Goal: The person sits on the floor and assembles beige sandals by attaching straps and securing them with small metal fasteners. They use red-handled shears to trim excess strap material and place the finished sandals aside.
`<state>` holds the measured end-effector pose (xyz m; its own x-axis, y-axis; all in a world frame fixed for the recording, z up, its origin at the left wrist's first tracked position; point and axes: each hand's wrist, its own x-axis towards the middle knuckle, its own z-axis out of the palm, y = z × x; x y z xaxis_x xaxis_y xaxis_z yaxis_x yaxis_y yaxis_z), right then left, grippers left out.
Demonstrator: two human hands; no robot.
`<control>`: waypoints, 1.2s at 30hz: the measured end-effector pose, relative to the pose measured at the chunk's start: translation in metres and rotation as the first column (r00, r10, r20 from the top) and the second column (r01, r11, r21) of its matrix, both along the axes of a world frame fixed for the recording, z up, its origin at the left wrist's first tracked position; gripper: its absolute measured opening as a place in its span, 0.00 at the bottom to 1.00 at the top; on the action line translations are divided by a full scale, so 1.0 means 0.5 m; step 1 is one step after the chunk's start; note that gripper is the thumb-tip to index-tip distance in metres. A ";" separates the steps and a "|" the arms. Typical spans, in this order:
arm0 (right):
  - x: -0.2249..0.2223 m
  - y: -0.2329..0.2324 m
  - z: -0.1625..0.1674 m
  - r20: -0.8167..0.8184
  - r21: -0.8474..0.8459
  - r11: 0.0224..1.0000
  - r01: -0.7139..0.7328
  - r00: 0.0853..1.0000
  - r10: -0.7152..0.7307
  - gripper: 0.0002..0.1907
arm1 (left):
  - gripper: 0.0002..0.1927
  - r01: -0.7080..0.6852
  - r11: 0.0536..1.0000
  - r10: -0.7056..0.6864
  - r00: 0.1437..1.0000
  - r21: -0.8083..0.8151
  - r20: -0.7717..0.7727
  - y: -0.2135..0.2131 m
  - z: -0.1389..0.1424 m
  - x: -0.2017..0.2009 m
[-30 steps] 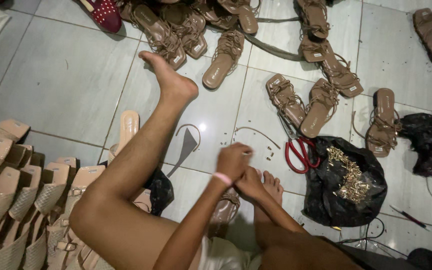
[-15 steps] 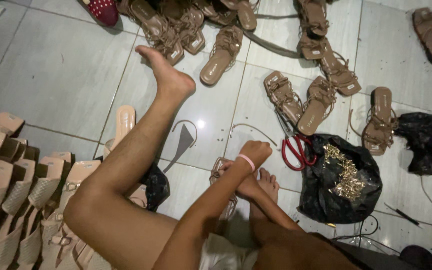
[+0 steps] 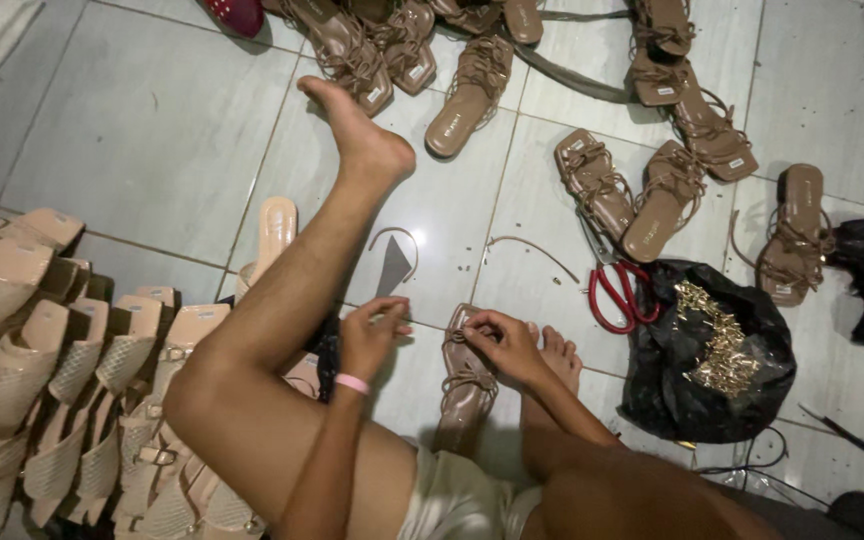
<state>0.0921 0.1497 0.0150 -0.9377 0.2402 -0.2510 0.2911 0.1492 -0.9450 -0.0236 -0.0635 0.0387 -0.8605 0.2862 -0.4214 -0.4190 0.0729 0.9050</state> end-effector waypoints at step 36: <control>0.010 0.006 -0.016 0.098 0.060 0.998 -0.007 0.995 0.001 0.12 | 0.10 0.156 0.967 -0.206 0.944 0.200 0.257 0.086 -0.137 0.052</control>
